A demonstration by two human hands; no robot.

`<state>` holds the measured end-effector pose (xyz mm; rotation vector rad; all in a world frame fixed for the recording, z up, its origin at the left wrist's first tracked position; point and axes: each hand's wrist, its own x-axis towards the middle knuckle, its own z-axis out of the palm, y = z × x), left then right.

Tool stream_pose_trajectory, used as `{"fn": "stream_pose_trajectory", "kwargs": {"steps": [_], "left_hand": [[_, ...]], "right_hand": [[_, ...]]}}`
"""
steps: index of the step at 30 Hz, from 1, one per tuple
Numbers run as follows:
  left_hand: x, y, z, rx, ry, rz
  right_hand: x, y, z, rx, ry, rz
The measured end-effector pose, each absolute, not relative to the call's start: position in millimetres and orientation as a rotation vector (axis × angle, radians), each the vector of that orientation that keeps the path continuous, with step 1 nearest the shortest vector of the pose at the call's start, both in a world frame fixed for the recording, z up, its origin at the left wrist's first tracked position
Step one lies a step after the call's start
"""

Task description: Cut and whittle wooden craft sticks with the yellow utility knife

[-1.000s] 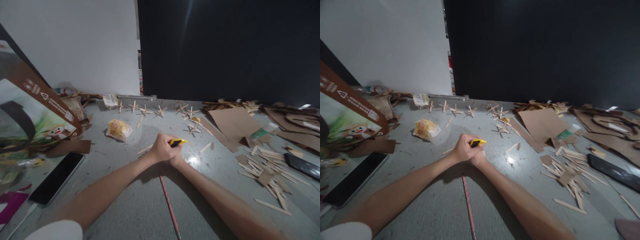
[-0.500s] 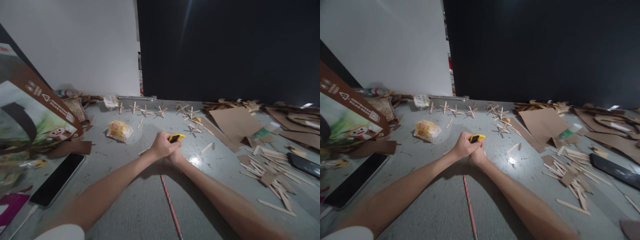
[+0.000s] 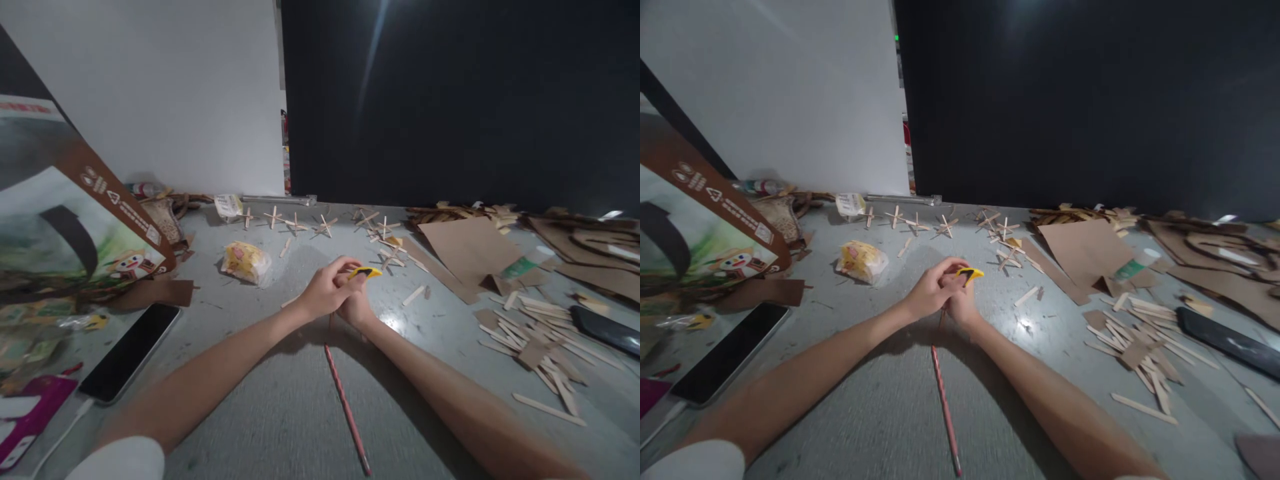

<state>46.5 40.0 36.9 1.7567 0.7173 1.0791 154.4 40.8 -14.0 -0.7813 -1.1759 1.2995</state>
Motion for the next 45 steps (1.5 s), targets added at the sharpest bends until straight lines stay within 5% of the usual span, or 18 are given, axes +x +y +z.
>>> {"fn": "stream_pose_trajectory", "kwargs": {"steps": [7, 16, 45], "left_hand": [[14.5, 19.2, 0.0, 1.556, 1.227, 1.245], [24.0, 4.7, 4.2, 1.585, 0.848, 0.7], [27.0, 7.4, -3.7, 1.436, 0.756, 0.726]], "right_hand": [[164.4, 36.9, 29.6, -0.58, -1.076, 1.371], [168.3, 27.3, 50.6, -0.453, -0.987, 1.261], [188.7, 46.7, 58.3, -0.608, -0.529, 1.316]]}}
